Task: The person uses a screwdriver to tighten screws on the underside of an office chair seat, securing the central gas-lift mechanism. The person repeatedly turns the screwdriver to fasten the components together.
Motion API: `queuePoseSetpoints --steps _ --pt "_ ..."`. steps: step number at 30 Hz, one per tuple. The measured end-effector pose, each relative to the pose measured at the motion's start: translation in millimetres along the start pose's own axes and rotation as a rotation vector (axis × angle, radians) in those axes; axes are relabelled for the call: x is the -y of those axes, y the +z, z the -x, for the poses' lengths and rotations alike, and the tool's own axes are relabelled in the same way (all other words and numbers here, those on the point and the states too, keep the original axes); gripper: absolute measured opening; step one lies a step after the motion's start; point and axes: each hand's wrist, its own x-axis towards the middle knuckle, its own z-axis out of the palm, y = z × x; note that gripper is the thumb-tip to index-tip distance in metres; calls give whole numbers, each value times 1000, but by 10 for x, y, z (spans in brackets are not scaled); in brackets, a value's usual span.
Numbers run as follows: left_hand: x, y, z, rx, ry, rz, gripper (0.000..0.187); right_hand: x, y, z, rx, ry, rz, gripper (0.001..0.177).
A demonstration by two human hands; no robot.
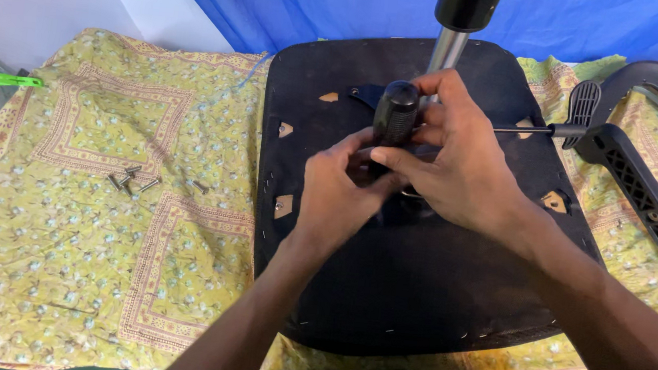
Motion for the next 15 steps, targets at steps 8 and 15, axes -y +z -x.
queuePoseSetpoints --steps 8,15 --pt "57 -135 -93 252 105 7 24 157 -298 -214 296 -453 54 53" --pt "154 -196 -186 352 84 18 16 160 -108 -139 185 -116 -80 23"
